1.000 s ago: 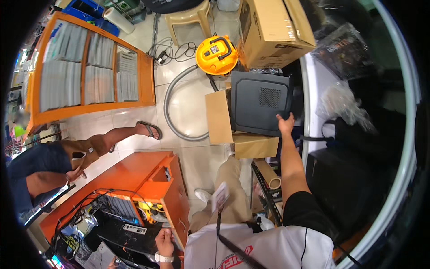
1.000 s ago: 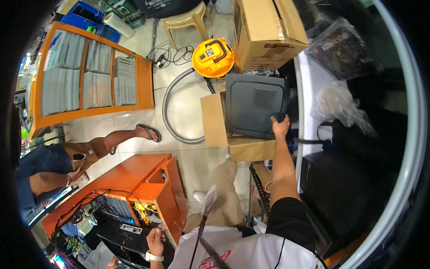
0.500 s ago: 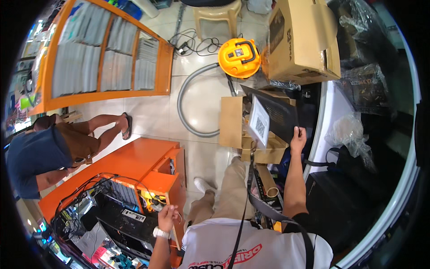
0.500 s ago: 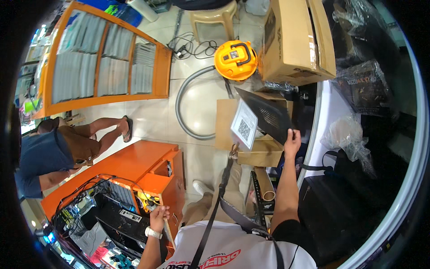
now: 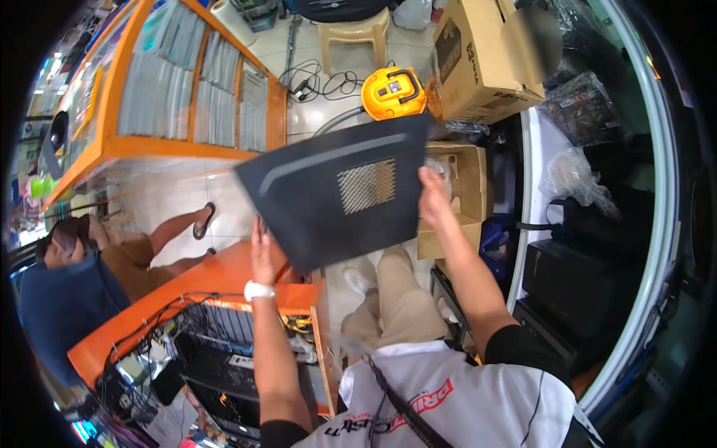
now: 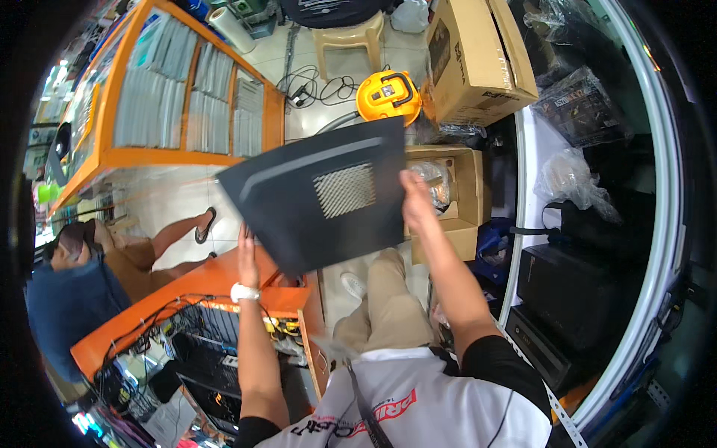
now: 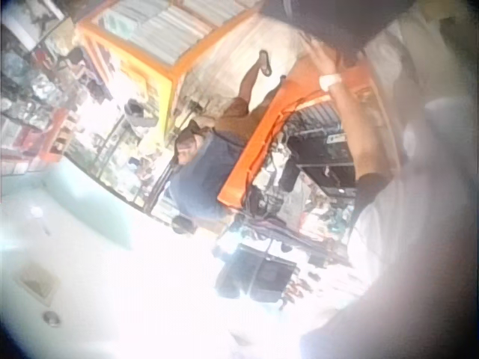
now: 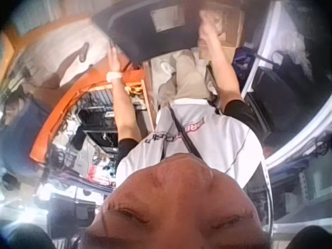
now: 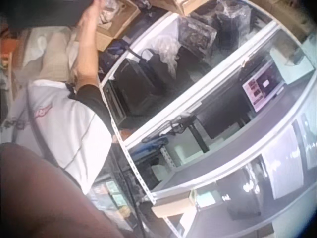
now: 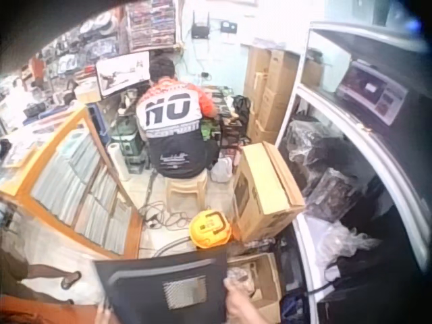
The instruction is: The person attaches the side panel to a computer case, wipes the exterior surfaces with a cloth, and connects a cable to the rear port.
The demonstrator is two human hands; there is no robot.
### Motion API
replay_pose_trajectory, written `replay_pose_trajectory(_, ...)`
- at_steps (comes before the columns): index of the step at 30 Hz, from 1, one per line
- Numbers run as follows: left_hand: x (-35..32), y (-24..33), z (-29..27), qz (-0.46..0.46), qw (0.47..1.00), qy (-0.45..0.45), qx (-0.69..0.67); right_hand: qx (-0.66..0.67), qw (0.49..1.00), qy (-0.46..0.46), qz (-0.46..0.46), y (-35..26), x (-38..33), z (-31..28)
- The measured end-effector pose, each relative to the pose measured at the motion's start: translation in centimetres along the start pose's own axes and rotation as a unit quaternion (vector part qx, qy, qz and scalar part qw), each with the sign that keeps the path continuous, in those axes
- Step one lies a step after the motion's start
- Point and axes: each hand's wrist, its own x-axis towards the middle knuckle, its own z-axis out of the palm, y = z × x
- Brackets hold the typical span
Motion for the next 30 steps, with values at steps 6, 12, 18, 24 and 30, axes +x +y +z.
replay_pose_trajectory(6,0.9,3.0,1.3,0.01,0.995,0.066,-0.079,0.046,0.979,-0.071,0.186,15.3,11.9,3.9)
replay_pose_trajectory(12,5.7,0.7,7.3,-0.015,0.978,0.158,0.134,-0.457,0.869,-0.053,0.182,27.1,29.4,1.0)
replay_pose_trajectory(18,6.0,-3.7,10.1,-0.112,0.962,0.217,0.124,-0.708,0.703,0.02,0.063,35.1,45.0,-6.6)
replay_pose_trajectory(24,3.0,-4.7,11.1,-0.226,0.935,0.245,0.119,-0.729,0.682,0.046,0.017,40.0,52.8,-12.0)
replay_pose_trajectory(30,0.6,-5.5,11.5,-0.299,0.903,0.275,0.138,-0.763,0.624,0.0,0.169,42.3,51.1,-13.6)
